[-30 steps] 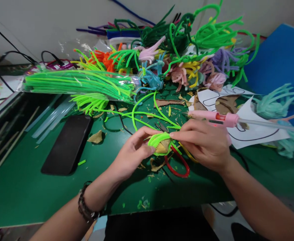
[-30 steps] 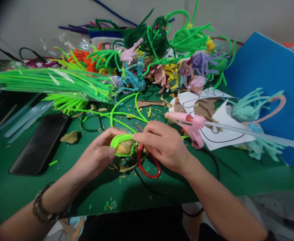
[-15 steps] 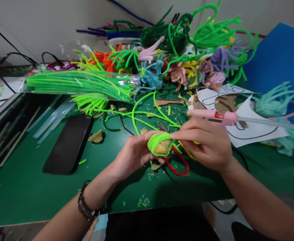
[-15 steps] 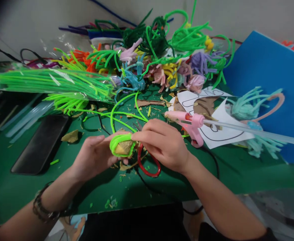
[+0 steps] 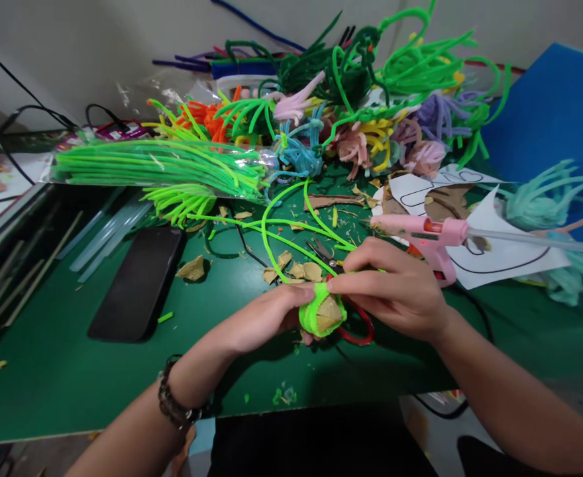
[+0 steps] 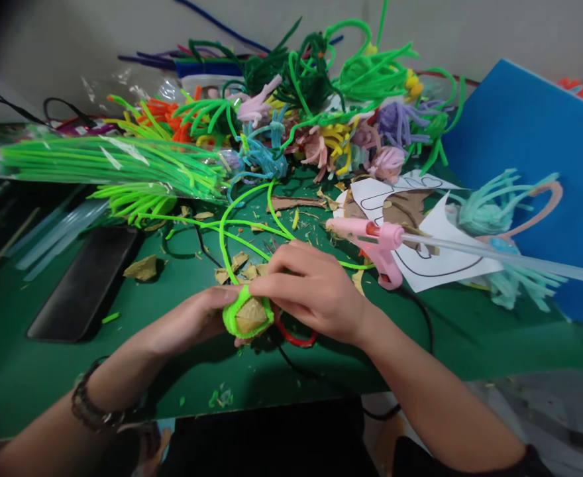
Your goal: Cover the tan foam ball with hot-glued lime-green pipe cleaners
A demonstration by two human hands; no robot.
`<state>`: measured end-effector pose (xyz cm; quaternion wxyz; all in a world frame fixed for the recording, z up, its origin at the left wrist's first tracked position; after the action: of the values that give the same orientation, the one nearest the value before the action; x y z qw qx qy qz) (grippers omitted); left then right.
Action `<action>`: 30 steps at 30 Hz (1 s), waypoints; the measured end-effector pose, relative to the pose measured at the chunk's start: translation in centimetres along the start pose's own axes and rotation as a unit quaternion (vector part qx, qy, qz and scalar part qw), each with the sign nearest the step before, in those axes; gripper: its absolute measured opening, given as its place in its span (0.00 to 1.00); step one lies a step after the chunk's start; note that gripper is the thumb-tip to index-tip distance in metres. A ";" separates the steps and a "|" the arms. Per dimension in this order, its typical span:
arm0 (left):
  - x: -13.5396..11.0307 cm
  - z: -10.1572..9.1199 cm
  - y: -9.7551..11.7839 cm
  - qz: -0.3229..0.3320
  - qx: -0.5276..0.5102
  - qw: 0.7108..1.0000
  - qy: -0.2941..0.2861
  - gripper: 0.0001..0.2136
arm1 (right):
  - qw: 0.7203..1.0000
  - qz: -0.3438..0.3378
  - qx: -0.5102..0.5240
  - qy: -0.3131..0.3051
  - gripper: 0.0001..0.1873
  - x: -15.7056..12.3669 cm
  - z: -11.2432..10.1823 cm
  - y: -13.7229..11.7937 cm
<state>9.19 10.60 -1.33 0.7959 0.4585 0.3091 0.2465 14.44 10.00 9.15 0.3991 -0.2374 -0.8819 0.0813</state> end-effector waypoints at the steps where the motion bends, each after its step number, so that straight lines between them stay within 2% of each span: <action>1: 0.0 0.1 0.0 0.001 0.001 1.000 -0.005 0.13 | 1.000 -0.003 0.001 0.004 0.10 -0.1 0.0 0.0; 5: 0.1 0.2 -0.7 -0.022 -0.020 1.000 -0.011 0.11 | 1.000 -0.010 0.003 -0.020 0.10 -0.1 0.4 -0.2; 10: 0.4 0.1 -1.3 -0.033 -0.029 0.999 -0.008 0.19 | 0.999 -0.007 0.015 -0.033 0.10 0.1 0.5 -0.2; 11: 0.4 -0.3 -1.0 -0.017 -0.006 1.000 0.010 0.19 | 0.999 -0.005 0.019 -0.031 0.09 0.1 0.5 -0.2; 13: 0.1 -1.7 0.6 0.053 0.076 0.992 0.086 0.16 | 0.999 0.002 0.027 -0.027 0.08 0.1 0.4 0.0; 15: -0.9 -3.3 3.1 0.145 0.169 0.956 0.189 0.14 | 0.999 0.011 0.036 -0.022 0.07 0.1 0.4 0.2; 17: -2.2 -4.2 5.1 0.215 0.225 0.912 0.268 0.13 | 0.999 0.022 0.043 -0.021 0.07 0.1 0.4 0.4; 19: -3.1 -4.7 6.1 0.248 0.250 0.882 0.314 0.11 | 0.998 0.029 0.050 -0.018 0.06 0.1 0.4 0.5; 21: -3.4 -4.8 6.6 0.262 0.265 0.868 0.327 0.09 | 0.998 0.033 0.052 -0.018 0.06 0.1 0.4 0.5; 30: -2.7 -5.3 5.6 0.216 0.189 0.901 0.325 0.05 | 0.997 0.052 0.050 -0.022 0.06 0.1 0.4 0.8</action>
<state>2.93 14.43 2.22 0.4772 0.5501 0.4847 0.4845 14.41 10.73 8.70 0.3864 -0.2611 -0.8716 0.1513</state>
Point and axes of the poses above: each hand's wrist, its own x-axis towards the middle knuckle, its own z-axis out of the palm, y = z × x, the point moved 10 cm from there along x, towards the middle knuckle, and after that the axes turned 2 degrees about y, right-handed, at the moved point
